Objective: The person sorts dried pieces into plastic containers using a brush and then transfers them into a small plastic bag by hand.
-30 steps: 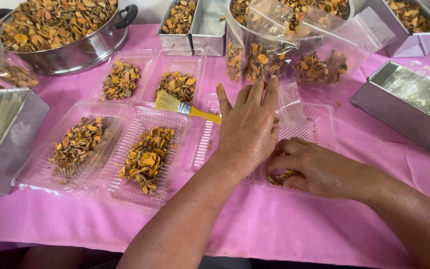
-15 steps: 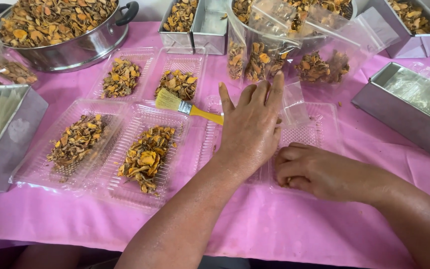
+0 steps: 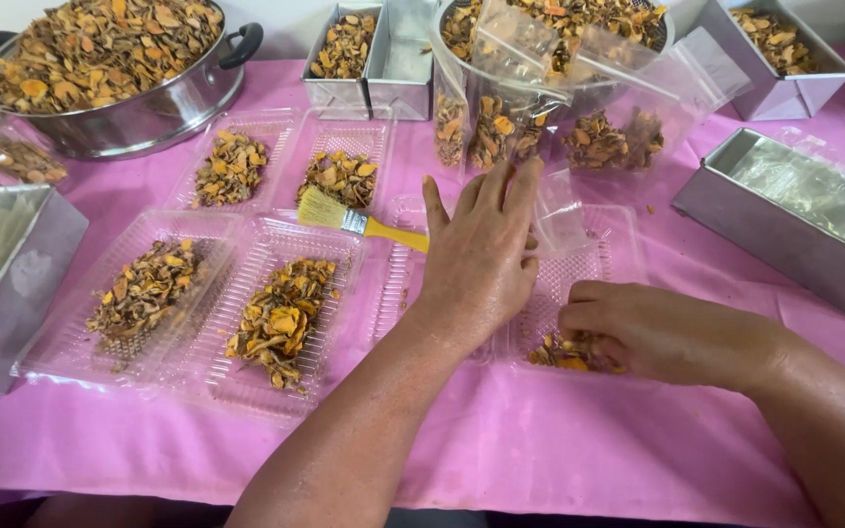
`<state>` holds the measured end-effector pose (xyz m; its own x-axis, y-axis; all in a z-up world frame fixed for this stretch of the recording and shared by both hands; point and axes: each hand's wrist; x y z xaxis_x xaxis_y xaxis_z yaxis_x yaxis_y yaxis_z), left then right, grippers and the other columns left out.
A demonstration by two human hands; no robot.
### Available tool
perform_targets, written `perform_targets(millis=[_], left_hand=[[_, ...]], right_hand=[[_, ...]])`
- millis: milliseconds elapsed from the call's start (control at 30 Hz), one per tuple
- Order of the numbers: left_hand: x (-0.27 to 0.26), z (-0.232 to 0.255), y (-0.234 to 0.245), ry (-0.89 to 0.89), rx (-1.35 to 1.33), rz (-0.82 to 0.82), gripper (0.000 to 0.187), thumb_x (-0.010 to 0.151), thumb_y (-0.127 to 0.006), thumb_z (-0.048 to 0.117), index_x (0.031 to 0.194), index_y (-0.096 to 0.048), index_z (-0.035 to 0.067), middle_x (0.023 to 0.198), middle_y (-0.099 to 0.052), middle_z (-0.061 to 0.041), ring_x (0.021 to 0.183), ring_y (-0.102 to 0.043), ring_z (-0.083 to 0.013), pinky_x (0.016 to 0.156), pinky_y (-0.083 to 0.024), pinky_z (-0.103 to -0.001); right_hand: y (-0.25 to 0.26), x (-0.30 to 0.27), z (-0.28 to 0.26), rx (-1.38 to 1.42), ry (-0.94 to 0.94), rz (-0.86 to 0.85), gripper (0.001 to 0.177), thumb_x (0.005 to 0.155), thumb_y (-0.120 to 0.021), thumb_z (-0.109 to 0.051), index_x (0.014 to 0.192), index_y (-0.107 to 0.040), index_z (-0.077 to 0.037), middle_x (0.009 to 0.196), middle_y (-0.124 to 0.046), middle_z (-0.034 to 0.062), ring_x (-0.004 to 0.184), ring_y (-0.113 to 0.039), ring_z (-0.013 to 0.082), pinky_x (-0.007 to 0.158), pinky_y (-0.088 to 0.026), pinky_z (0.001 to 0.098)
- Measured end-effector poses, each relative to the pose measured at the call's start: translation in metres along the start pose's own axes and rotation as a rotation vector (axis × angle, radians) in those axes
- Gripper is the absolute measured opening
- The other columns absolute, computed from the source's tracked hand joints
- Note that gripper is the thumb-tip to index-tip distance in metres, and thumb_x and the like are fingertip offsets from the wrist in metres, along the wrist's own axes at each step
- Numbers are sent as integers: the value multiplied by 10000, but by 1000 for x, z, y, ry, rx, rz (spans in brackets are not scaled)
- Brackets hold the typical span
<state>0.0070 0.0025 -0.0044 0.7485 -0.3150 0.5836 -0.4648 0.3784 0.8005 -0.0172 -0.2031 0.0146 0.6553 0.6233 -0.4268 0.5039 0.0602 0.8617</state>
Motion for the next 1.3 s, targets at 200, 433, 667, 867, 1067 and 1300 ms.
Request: perform_targets(millis=[200, 433, 667, 867, 1067, 1300], left_hand=[[2, 1, 4, 24, -36, 0, 971, 671, -862, 156, 1494, -352, 83, 1386, -595, -55, 1298, -553, -276, 1089, -267, -816], [6, -1, 4, 39, -217, -64, 1056, 769, -855, 214, 1586, -203, 60, 1563, -443, -158, 1425, -454, -335, 1124, -167, -806], [11, -3, 5, 26, -227, -13, 1029, 775, -909, 275, 1552, -279, 36, 1576, -379, -191, 1467, -400, -355, 1150, -184, -769], [6, -6, -3, -1, -181, -26, 1063, 774, -881, 292, 1573, -248, -9, 1490, -455, -199, 1377, -457, -364, 1142, -159, -774], [4, 2, -7, -31, -313, 28, 993, 748, -865, 139, 1540, -299, -63, 1496, -468, -268, 1392, -455, -412, 1072, -195, -840], [9, 11, 13, 112, -425, -60, 971, 723, -774, 169, 1573, -330, 13, 1444, -480, -212, 1406, -432, -396, 1159, -176, -744]], right_hand=[[-6, 5, 3, 70, 326, 231, 563, 743, -654, 0, 1259, -672, -224, 1243, -629, 35, 1127, -635, 244, 952, -471, 391], [-15, 11, -2, 134, 470, 248, 104, 953, -615, -117, 860, -662, -121, 846, -625, 33, 809, -617, 225, 735, -483, 357], [-2, 9, 8, 299, 354, 295, 151, 862, -723, -128, 951, -844, -148, 1024, -814, -19, 878, -803, 138, 820, -597, 304], [21, -18, 17, 682, 470, 637, 169, 808, -789, -18, 966, -829, -61, 924, -840, 74, 828, -799, 148, 737, -707, 292], [68, -13, -37, 923, -160, 1024, 250, 827, -745, 77, 1065, -782, 13, 1025, -823, 177, 913, -805, 265, 925, -681, 369], [56, 19, -17, 741, -33, 1190, 346, 742, -877, 16, 1077, -823, -57, 991, -786, 102, 882, -736, 144, 825, -614, 285]])
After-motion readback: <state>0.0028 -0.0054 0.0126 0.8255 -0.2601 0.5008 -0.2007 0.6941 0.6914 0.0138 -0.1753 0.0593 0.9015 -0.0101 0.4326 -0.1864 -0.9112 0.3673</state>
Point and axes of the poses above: each hand's wrist, its own x-axis towards the middle knuckle, its own y-axis out of the back of the hand, z = x × y
